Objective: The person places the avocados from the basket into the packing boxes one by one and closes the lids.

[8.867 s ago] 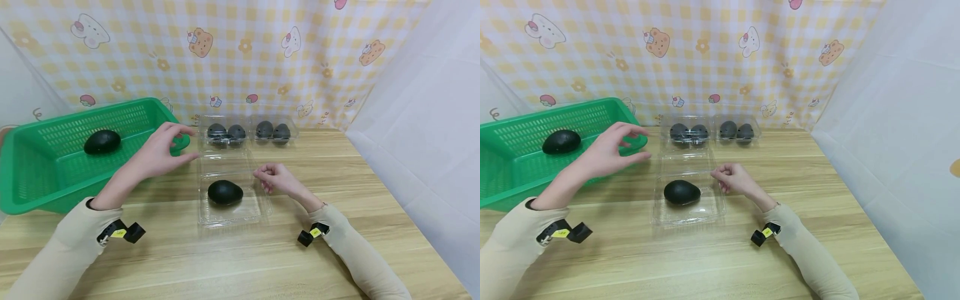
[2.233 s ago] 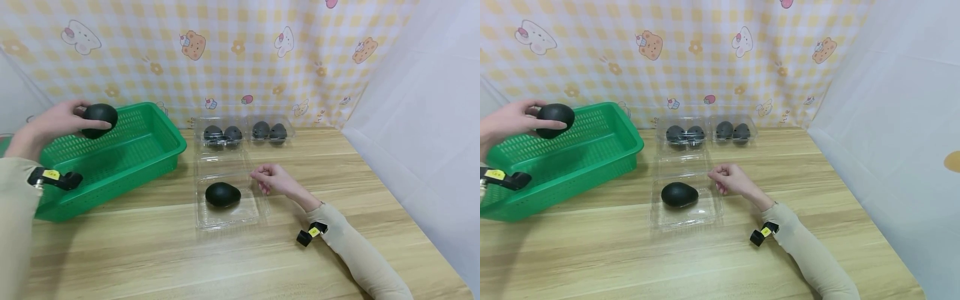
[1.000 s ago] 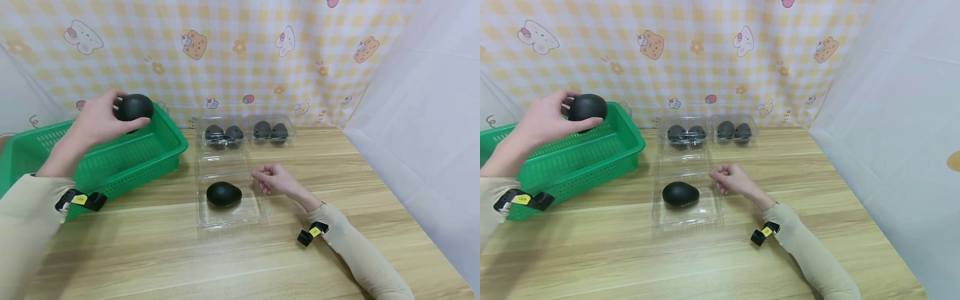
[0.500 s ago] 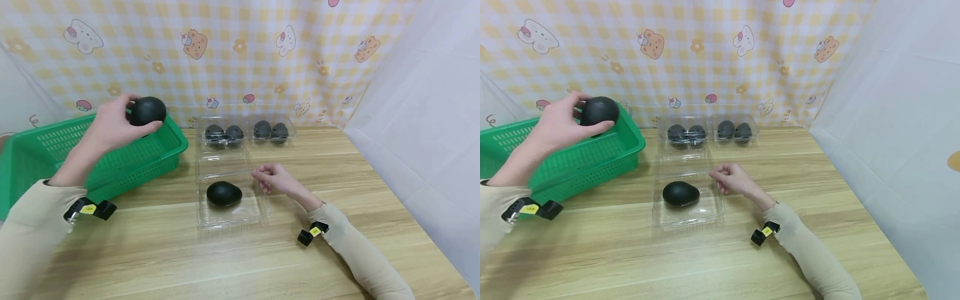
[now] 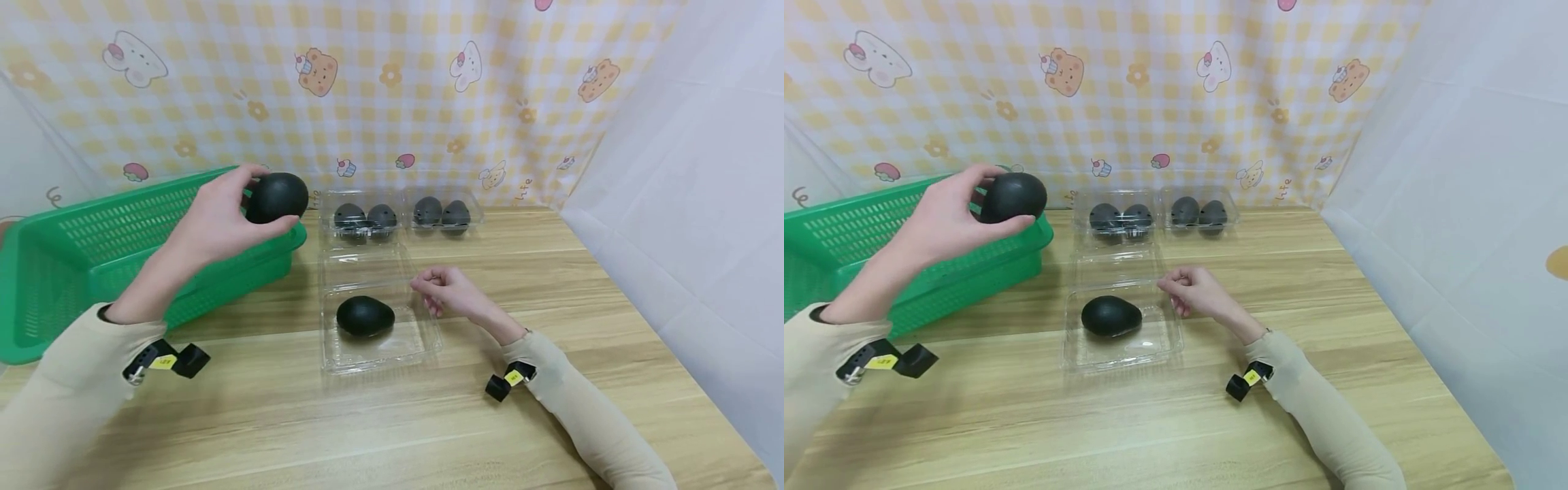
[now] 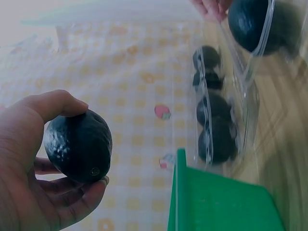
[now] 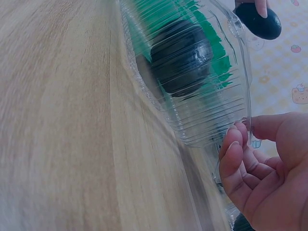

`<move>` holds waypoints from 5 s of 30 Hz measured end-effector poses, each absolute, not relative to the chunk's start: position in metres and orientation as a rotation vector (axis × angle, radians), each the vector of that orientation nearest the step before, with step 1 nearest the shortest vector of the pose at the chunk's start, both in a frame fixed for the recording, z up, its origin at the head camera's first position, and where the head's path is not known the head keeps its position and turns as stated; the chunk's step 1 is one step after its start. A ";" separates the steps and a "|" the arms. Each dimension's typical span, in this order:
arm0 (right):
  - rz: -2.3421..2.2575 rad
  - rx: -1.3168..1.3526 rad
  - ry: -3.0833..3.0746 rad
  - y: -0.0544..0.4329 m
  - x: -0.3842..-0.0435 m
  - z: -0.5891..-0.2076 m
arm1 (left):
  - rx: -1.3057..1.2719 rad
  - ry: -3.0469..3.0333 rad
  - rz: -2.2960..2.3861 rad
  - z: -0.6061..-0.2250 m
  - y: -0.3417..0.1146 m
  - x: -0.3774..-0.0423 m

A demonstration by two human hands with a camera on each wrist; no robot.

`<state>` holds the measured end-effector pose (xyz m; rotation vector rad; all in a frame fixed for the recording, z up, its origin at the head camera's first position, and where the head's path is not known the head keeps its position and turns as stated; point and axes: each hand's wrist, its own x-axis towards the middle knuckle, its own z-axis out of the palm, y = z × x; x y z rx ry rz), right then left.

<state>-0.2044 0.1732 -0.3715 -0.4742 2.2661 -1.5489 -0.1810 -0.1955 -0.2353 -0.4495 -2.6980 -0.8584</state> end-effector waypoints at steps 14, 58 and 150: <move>-1.552 -0.495 2.263 0.174 -0.204 -0.372 | -0.604 -2.707 -0.906 -0.244 -0.164 -0.163; -1.557 -0.515 2.267 0.174 -0.205 -0.372 | -1.018 -2.835 -1.088 -0.313 -0.077 -0.136; -1.576 -0.462 2.278 0.174 -0.205 -0.375 | -1.248 -2.993 -0.924 -0.322 -0.077 -0.159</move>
